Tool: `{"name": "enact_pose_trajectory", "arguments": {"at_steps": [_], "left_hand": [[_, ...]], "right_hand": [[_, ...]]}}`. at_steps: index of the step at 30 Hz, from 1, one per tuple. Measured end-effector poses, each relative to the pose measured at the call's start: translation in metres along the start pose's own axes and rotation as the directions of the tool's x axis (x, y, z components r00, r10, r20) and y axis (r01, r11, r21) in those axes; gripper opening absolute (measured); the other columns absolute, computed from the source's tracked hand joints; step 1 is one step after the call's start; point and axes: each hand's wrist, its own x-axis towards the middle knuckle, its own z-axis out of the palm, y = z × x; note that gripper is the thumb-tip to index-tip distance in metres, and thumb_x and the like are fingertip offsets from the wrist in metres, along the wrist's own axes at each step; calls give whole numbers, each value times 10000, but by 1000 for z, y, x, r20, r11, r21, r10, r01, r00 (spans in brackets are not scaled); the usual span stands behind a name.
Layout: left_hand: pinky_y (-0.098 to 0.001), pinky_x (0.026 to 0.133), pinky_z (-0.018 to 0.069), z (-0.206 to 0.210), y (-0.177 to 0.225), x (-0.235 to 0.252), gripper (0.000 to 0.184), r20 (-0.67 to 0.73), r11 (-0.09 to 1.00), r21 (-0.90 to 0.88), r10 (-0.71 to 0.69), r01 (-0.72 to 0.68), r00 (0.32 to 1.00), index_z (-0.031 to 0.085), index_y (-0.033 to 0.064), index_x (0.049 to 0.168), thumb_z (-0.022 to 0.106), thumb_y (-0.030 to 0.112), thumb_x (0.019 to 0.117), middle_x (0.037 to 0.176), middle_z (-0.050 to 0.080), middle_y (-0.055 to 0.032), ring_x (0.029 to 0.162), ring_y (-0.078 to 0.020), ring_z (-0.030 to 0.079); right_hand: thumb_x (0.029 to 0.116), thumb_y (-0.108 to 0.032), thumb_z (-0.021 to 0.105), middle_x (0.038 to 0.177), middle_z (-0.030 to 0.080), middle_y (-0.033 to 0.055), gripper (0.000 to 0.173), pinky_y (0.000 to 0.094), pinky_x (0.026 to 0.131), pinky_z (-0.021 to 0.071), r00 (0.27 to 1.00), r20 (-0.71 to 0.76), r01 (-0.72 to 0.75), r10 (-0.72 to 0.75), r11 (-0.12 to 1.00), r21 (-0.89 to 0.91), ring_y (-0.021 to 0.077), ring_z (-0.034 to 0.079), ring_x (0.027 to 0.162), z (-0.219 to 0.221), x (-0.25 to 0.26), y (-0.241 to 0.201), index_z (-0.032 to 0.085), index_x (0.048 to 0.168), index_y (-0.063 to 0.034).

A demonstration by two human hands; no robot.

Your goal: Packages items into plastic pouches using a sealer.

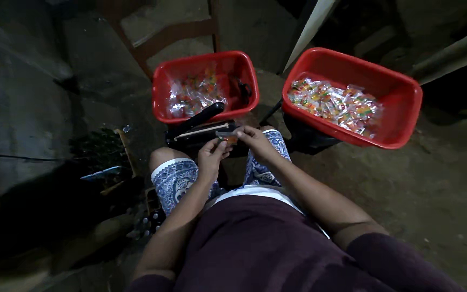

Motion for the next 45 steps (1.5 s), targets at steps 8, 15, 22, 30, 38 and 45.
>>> {"name": "enact_pose_trajectory", "arguments": {"at_steps": [8,15,22,30,38,45], "left_hand": [[-296,872,584,3,20,-13,248,130,967,117,213,-228,968,648,-6,1201,663,41,959,1056,703,-46,938,-97,680],[-247,750,553,17,33,-13,40,93,971,164,159,-172,983,700,36,963,670,60,972,885,687,13,791,-43,633],[-263,775,592,31,23,-6,85,171,976,145,136,-162,976,682,31,959,680,-46,922,860,708,19,802,-67,681],[-321,901,578,32,16,20,256,227,970,212,67,-116,972,655,-39,1224,627,38,981,1126,707,-97,992,-143,690],[-278,838,582,-26,43,74,152,-220,986,64,166,-156,961,636,-20,1127,538,67,1050,1006,696,-45,881,-99,687],[-273,812,589,-61,59,151,217,-486,960,-80,196,-267,852,603,18,1144,474,186,1097,970,678,-19,854,-95,686]], "right_hand": [[961,-37,661,874,693,-14,26,241,765,562,993,-2,122,-122,993,7,36,643,780,-5,-28,-23,685,960,-47],[967,-49,657,831,661,-29,32,230,740,544,989,-62,139,-138,990,12,26,613,747,-9,-35,-29,673,940,-50],[948,-10,663,852,651,48,55,254,727,543,987,-68,141,-146,988,-62,65,610,751,-15,-42,-26,661,979,35],[979,-160,681,972,717,102,193,375,825,578,947,-192,151,-257,886,-438,147,682,866,-79,-31,-10,702,1056,16],[977,-215,697,1170,650,303,437,510,979,505,611,-694,-201,-381,773,-601,365,650,1061,-244,-17,-28,592,1223,132],[1004,-166,632,1260,608,314,402,511,1010,495,690,-609,-149,-391,747,-648,382,617,1154,-208,35,-26,564,1278,121]]}}
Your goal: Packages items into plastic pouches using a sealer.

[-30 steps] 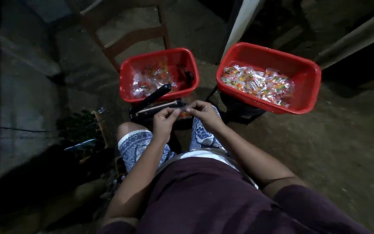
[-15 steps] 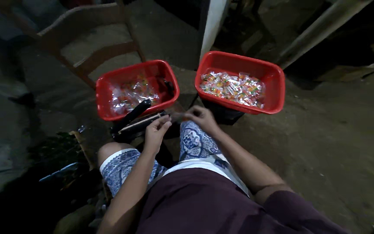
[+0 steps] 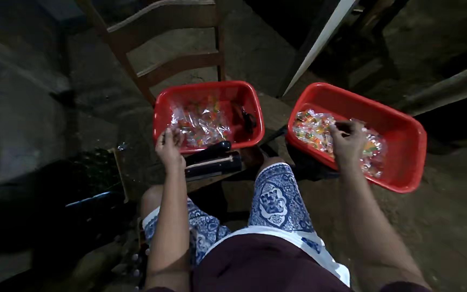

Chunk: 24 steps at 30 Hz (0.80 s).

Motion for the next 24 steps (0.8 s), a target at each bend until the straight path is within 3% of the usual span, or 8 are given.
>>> {"name": "enact_pose_trajectory", "arguments": {"at_steps": [5,8,12,15,18,20,24], "left_hand": [[-267,811,582,-5,-28,37,296,-38,998,43,-50,51,998,626,-18,1161,432,199,1112,988,681,-32,856,-92,682],[-261,807,578,-11,-33,46,283,-1,990,93,-105,104,995,635,-18,1137,434,179,1109,966,693,-29,845,-87,683],[-269,830,586,-14,-27,61,274,72,986,126,-120,111,990,640,-18,1152,437,160,1103,998,702,-27,866,-90,693],[-272,833,582,-15,-28,67,268,60,980,118,-166,158,984,632,-10,1175,449,172,1101,1026,696,-32,881,-95,691],[-269,838,584,-13,-26,67,252,86,978,112,-188,178,978,638,-4,1175,460,156,1097,1016,711,-33,882,-95,700],[-271,846,584,-13,-24,66,255,114,979,110,-186,174,976,652,-3,1174,461,145,1094,1017,716,-35,890,-99,702],[-276,851,586,-13,-21,66,257,128,978,113,-189,175,974,667,9,1173,469,152,1093,1032,716,-30,903,-102,702]], "right_hand": [[980,-91,650,1156,661,260,283,469,926,553,965,254,44,-63,996,81,318,670,1019,89,-3,-39,636,1188,100],[978,-91,666,1171,648,242,261,460,916,550,906,418,51,-69,997,55,303,664,1004,135,2,-58,651,1178,77],[990,-108,670,1253,651,245,269,527,1023,499,776,626,121,-70,992,-38,367,642,1155,191,13,-80,678,1210,47],[982,-111,668,1180,684,236,230,559,986,513,683,711,274,-167,961,-38,382,666,1097,230,17,-77,717,1158,29],[1000,-118,635,1151,689,245,227,599,977,509,585,802,340,-119,934,-110,409,665,1091,260,23,-80,727,1173,-4],[992,-62,604,1222,669,252,267,615,996,496,538,838,376,-95,916,-138,427,645,1144,277,25,-80,710,1235,-33],[950,51,556,1381,601,225,419,624,1026,482,436,881,533,-186,842,-86,418,594,1261,296,24,-80,690,1311,-113]]}}
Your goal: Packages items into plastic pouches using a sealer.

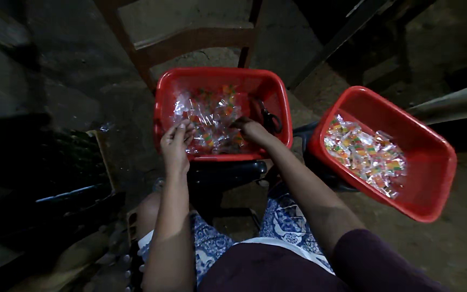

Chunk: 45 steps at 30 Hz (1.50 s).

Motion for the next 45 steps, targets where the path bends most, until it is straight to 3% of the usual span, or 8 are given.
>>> {"name": "enact_pose_trajectory", "arguments": {"at_steps": [7,11,17,20,25,29,37,45], "left_hand": [[-278,834,590,-3,-2,-1,240,48,1000,-12,7,-6,999,674,45,1175,483,162,1089,1035,717,-5,891,-94,700],[-273,861,584,-1,-2,-1,218,81,999,23,24,-26,996,672,41,1192,527,152,1073,1085,716,-29,936,-100,705],[-346,984,531,10,-11,-9,365,340,981,135,85,-138,936,594,41,1370,600,179,1032,1383,610,-97,1162,-159,628],[-282,863,552,15,-7,-17,420,451,990,93,52,-105,891,578,63,1401,646,100,988,1291,635,-64,1009,-99,632],[-236,689,583,19,10,-30,140,359,998,-54,40,-22,932,686,49,1105,648,13,975,974,695,-7,747,-63,651],[-227,687,580,19,19,-44,175,290,976,-219,77,-13,954,689,82,1120,629,-2,979,1017,705,4,769,-67,658],[-309,776,610,32,40,-98,135,264,930,-368,102,3,959,687,60,1024,607,-38,972,948,726,-27,812,-118,697],[-294,780,609,44,58,-175,117,274,952,-267,225,-151,935,648,57,925,599,-44,960,901,726,-12,828,-108,703]], "right_hand": [[898,-51,717,1216,680,223,154,687,960,474,995,-16,94,-95,994,-61,433,626,1188,5,16,25,738,1042,1],[947,-97,682,1023,714,225,177,643,910,515,1000,1,-8,8,996,90,405,691,990,-33,-4,5,708,1064,34],[902,-18,729,947,642,76,306,269,775,555,971,-240,131,18,799,588,89,624,804,-73,-42,-60,589,1170,30],[879,19,718,934,633,31,378,218,757,551,967,-251,216,-52,694,687,44,613,789,-84,-49,-92,576,1229,14],[905,-7,702,920,643,18,439,219,748,552,957,-286,244,-41,647,723,40,619,775,-93,-52,-123,528,1308,-2],[883,-53,705,971,654,18,482,243,787,572,954,-299,250,-12,583,773,59,648,834,-87,-67,-142,487,1311,-19],[891,57,678,827,633,14,283,220,655,547,887,-459,346,59,573,743,61,606,695,-86,-135,-168,585,1134,-54],[887,34,703,923,699,78,454,284,755,599,751,-650,446,113,639,626,93,687,788,-82,-223,-185,485,1285,38]]}}
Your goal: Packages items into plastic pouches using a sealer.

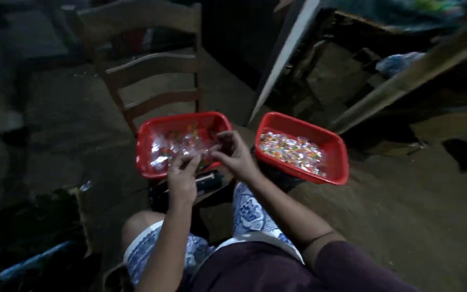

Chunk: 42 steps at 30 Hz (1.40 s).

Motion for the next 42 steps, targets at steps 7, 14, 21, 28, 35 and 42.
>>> {"name": "enact_pose_trajectory", "arguments": {"at_steps": [7,14,21,28,35,42], "left_hand": [[-225,757,607,42,-12,-53,207,133,986,116,109,-124,985,546,48,1143,629,0,960,938,667,89,831,-18,681],[-200,821,593,55,-23,-82,312,352,964,153,152,-217,924,514,46,1212,595,-75,935,1022,667,143,915,27,669],[-196,788,602,55,-20,-91,378,496,960,160,123,-229,859,539,114,1138,613,-145,871,876,711,214,821,48,690],[-189,782,597,53,-24,-90,347,515,956,118,172,-268,840,613,165,1072,617,-131,889,904,732,205,823,48,690],[-194,780,605,51,-24,-92,310,478,956,165,136,-241,868,599,159,1086,654,-89,909,927,725,203,839,44,692],[-241,814,615,40,-32,-101,372,385,857,273,320,-437,866,509,-72,1182,707,-29,871,986,726,35,896,-28,710]], "right_hand": [[918,26,695,999,714,205,337,334,834,603,981,-103,147,-166,975,-169,180,720,864,-44,-55,-23,593,1216,145],[920,36,690,942,704,219,339,378,794,593,983,-85,145,-162,973,-179,221,708,826,-85,-97,-34,579,1221,146],[893,39,721,981,704,227,426,398,819,593,990,-32,131,-136,982,-138,241,709,855,-90,-115,-39,562,1277,135],[904,57,705,1040,688,260,406,417,824,583,997,-4,79,-81,986,-148,272,698,882,-92,-117,-45,574,1282,129],[892,67,712,980,687,223,375,341,791,589,994,-41,96,-98,994,-49,190,689,816,-98,-117,-33,581,1234,147],[894,-20,729,978,711,139,379,259,782,582,998,-63,-24,20,998,-59,85,680,815,-83,-117,-21,602,1226,113]]}}
